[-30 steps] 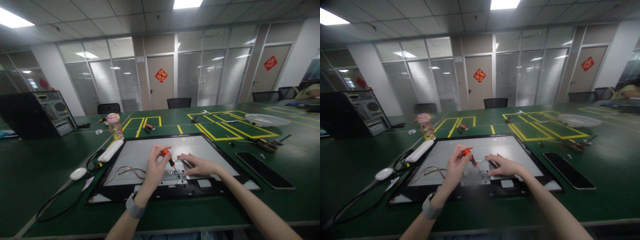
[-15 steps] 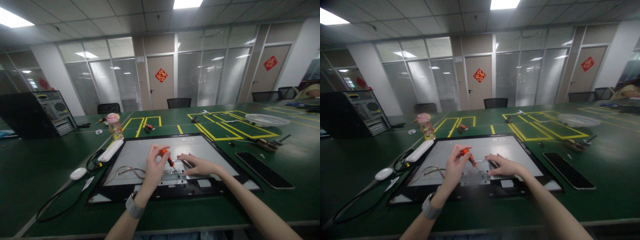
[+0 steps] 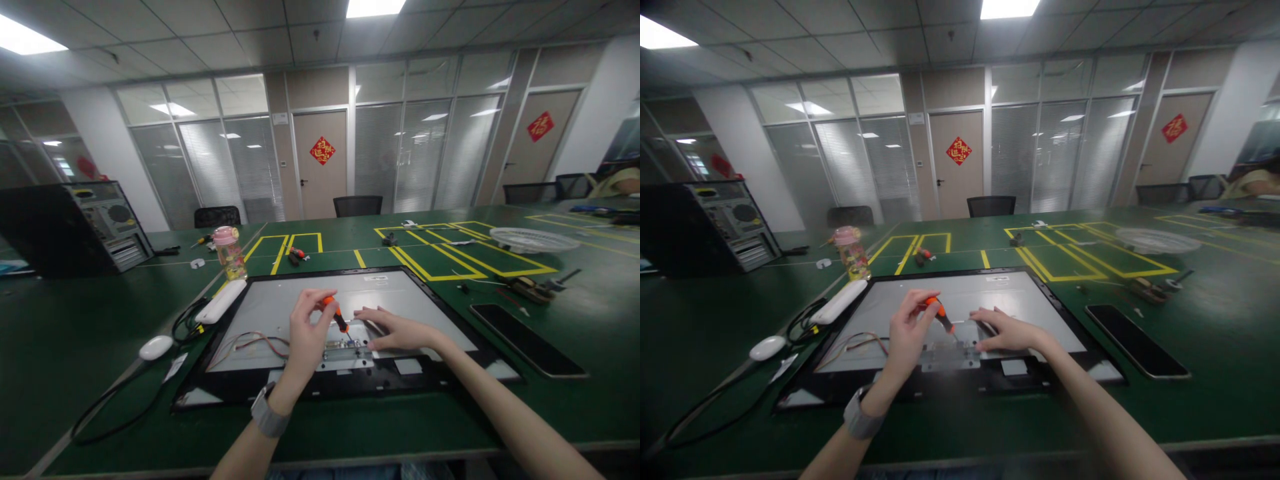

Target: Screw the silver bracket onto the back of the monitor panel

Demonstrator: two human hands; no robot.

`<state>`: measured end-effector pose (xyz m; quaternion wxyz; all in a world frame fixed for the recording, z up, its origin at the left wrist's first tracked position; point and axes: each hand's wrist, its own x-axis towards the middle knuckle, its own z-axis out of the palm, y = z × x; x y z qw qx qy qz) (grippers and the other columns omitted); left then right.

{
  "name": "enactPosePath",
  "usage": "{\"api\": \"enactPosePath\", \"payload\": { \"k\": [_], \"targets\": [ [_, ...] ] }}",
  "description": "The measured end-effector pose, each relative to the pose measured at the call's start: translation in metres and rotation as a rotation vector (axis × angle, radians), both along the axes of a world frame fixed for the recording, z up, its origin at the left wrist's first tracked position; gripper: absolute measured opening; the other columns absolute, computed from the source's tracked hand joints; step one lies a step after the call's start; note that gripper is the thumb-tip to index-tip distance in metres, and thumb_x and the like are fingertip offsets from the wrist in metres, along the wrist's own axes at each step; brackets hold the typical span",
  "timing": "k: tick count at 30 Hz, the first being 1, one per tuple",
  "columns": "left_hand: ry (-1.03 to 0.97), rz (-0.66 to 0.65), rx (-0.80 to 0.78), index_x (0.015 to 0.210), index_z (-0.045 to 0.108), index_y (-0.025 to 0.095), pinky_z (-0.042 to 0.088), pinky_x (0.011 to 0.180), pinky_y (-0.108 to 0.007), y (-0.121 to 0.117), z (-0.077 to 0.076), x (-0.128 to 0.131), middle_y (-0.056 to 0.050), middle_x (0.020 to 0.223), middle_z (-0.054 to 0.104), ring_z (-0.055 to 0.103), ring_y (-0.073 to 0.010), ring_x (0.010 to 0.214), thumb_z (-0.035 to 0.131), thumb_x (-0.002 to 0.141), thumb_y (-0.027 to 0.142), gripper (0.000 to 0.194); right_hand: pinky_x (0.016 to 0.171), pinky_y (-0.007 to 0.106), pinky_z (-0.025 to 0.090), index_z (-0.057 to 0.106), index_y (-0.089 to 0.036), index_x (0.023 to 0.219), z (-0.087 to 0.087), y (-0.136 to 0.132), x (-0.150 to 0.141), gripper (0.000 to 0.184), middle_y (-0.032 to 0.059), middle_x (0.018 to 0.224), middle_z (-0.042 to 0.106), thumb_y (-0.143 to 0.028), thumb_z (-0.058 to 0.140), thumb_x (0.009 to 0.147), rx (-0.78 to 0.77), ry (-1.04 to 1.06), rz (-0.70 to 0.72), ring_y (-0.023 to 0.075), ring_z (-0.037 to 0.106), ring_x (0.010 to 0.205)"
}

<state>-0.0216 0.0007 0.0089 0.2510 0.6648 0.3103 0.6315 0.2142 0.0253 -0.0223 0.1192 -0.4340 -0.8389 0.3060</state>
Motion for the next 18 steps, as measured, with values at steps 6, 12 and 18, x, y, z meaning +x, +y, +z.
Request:
{"api": "enactPosePath", "payload": {
  "k": [6,12,18],
  "targets": [
    [0.007,-0.064,-0.035,0.108,0.067,0.019,0.045,0.092,-0.031,-0.0022,-0.0005,-0.0010,-0.008,0.107,0.066,0.060,-0.0186,0.101,0.046,0.092,0.024,0.027,0.118,0.049,0.002,0.038,-0.025,0.140,-0.0005,0.0010,0.0002,0.076,0.0062,0.152,0.031,-0.064,0.058,0.078,-0.005,0.005,0.008,0.0287,0.019,0.141],
    [0.005,-0.002,0.010,0.096,0.069,0.019,0.048,0.078,-0.027,-0.0002,-0.0035,0.0005,-0.005,0.091,0.063,0.061,-0.0158,0.084,0.060,0.084,0.025,0.016,0.118,0.049,0.002,0.036,-0.024,0.141,0.0004,0.0006,-0.0001,0.076,0.0069,0.152,0.030,-0.062,0.059,0.079,-0.007,0.004,0.008,0.0285,0.019,0.142],
    [0.033,-0.017,-0.005,0.105,0.068,0.021,0.047,0.082,-0.028,-0.0016,-0.0010,-0.0017,-0.005,0.100,0.060,0.060,-0.0157,0.090,0.052,0.089,0.026,0.024,0.117,0.050,0.002,0.037,-0.024,0.141,-0.0006,0.0009,0.0003,0.076,0.0073,0.152,0.030,-0.062,0.059,0.079,-0.009,0.007,0.007,0.0291,0.019,0.142]
  ]
}}
